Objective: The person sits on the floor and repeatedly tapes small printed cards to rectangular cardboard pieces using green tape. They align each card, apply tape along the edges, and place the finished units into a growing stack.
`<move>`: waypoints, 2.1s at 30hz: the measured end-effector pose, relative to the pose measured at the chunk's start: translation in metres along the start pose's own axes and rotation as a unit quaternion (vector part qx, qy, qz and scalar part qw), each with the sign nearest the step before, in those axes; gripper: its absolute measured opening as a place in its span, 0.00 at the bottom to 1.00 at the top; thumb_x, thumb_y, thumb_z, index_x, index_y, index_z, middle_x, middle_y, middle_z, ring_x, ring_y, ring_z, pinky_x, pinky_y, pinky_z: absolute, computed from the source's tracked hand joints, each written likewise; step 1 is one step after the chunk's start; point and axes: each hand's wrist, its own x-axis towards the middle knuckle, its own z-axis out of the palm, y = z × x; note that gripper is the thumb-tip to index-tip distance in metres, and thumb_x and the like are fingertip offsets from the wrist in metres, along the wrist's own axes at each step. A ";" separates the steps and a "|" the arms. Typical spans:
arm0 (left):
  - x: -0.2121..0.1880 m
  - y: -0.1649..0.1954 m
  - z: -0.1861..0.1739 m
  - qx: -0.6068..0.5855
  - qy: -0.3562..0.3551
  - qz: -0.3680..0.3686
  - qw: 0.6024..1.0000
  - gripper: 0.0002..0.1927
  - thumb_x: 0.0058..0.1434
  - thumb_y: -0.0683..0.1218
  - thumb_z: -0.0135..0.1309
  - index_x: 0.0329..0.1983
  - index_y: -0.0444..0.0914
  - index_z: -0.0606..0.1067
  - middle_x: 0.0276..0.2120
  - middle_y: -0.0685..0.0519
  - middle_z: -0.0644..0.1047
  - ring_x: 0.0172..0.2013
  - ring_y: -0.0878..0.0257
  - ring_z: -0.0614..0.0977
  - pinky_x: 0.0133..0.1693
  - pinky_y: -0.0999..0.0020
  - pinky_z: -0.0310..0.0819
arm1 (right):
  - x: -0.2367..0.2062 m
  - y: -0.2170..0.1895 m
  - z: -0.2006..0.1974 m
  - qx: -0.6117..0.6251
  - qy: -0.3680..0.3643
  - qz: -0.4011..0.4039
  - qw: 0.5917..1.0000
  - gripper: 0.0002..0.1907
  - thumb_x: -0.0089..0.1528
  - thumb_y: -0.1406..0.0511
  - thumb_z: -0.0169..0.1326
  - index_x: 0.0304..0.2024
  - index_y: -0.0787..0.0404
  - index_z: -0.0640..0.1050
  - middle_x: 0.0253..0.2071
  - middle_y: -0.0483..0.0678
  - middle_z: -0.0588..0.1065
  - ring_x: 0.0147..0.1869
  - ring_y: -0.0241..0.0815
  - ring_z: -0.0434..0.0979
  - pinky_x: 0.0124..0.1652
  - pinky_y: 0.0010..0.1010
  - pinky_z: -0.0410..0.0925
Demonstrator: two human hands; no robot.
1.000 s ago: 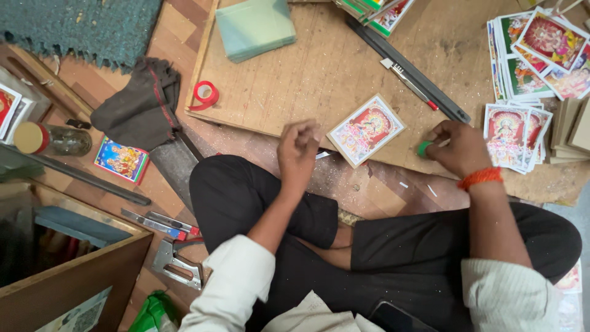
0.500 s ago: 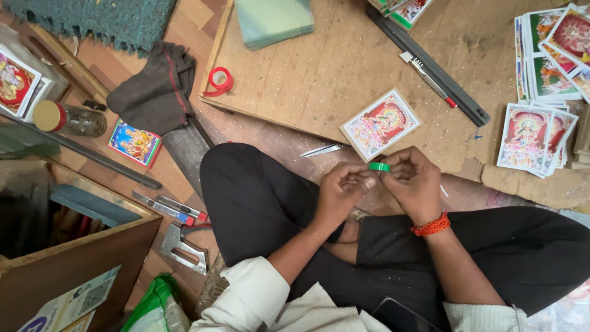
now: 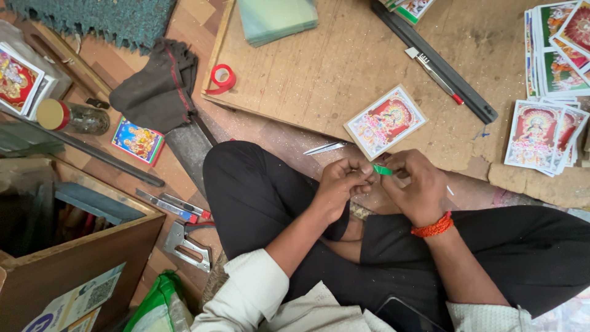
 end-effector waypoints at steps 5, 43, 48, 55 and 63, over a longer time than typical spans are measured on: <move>0.020 0.027 -0.005 0.241 0.007 0.216 0.946 0.06 0.61 0.38 0.56 0.41 0.36 0.75 0.38 0.54 0.81 0.39 0.65 0.82 0.42 0.71 0.78 | 0.000 -0.005 -0.011 -0.145 -0.104 -0.049 0.983 0.09 0.58 0.62 0.63 0.38 0.57 0.79 0.33 0.47 0.77 0.33 0.46 0.80 0.31 0.38 0.70; 0.040 0.078 0.001 0.565 0.216 0.394 0.692 0.05 0.54 0.45 0.66 0.30 0.43 0.80 0.38 0.62 0.82 0.48 0.58 0.75 0.53 0.59 0.62 | 0.001 0.008 -0.003 -0.212 -0.183 0.001 0.960 0.15 0.62 0.58 0.55 0.51 0.48 0.82 0.38 0.47 0.78 0.38 0.52 0.80 0.34 0.45 0.72; 0.041 0.075 -0.002 0.569 0.212 0.397 0.688 0.06 0.54 0.45 0.66 0.30 0.43 0.79 0.39 0.61 0.82 0.48 0.57 0.75 0.53 0.58 0.62 | 0.003 0.011 0.000 -0.214 -0.204 0.010 0.955 0.16 0.62 0.58 0.55 0.52 0.47 0.82 0.39 0.47 0.78 0.38 0.53 0.81 0.34 0.46 0.72; 0.037 0.075 0.005 0.598 0.221 0.364 0.679 0.24 0.53 0.46 0.65 0.54 0.42 0.75 0.41 0.60 0.81 0.52 0.55 0.75 0.57 0.54 0.62 | 0.003 0.014 0.000 -0.195 -0.200 0.020 0.960 0.16 0.61 0.57 0.54 0.52 0.44 0.82 0.42 0.46 0.79 0.40 0.54 0.81 0.35 0.46 0.72; 0.018 0.073 0.030 0.663 0.186 0.349 0.635 0.54 0.37 0.60 0.74 0.67 0.40 0.66 0.50 0.48 0.72 0.56 0.48 0.69 0.60 0.46 0.54 | 0.000 0.017 0.000 -0.209 -0.213 0.017 0.954 0.18 0.62 0.58 0.54 0.55 0.44 0.81 0.42 0.47 0.78 0.42 0.54 0.80 0.38 0.46 0.72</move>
